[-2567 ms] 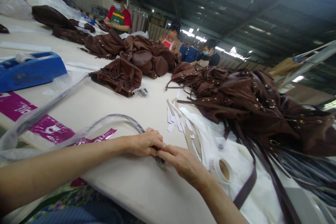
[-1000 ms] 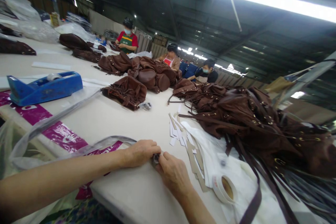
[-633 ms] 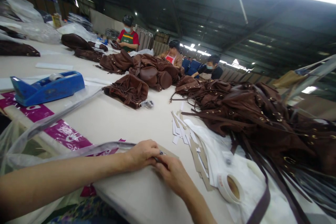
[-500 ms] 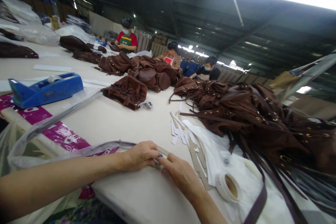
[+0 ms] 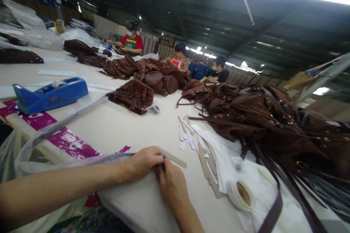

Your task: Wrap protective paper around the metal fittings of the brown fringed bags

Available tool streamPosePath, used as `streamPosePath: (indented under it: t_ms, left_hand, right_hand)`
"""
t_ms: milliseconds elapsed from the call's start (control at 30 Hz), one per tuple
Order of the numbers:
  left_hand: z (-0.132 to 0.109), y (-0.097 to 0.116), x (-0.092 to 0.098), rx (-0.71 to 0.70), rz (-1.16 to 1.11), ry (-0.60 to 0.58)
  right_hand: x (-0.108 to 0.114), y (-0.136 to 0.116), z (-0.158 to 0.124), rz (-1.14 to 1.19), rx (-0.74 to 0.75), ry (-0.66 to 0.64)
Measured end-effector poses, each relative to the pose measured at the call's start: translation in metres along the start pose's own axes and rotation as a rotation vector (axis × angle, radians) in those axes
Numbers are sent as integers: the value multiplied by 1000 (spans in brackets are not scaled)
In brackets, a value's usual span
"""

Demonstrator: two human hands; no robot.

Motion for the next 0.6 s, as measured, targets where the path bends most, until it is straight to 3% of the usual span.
streamPosePath:
  t_ms: [100,200,267,367,467,533,600]
  left_hand:
    - [3,-14,6,-150,-50,-54]
    - [5,-17,11,-193,-77,-89]
    - [4,-13,12,-92,-54,-65]
    - [-3,-2,8,129,2,4]
    - [-8,5,3,155,-1,35]
    - [-10,1,0,110,-2,29]
    - [-10,-6,0,63,19,-4]
  right_hand:
    - [19,19,7,-86,262,-113]
    - [23,24,11,-314,387,-92]
    - [13,16,10,-342,325,-32]
    - [-9,-4,5,-279,50,96]
    - [-21,-18,2,-203,-163,142]
    - [-16,-18,4,-114,-187,90]
    - [-3,-9,8,17,-59,-41]
Point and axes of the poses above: each hand's wrist, its own z-axis towards the middle knuckle, its own x-axis out of the back of the hand, y = z × x, the point moved 1 cm from there along z, towards the middle knuckle, and after that the axes turned 7 degrees about -x, right-handed, at the moved point
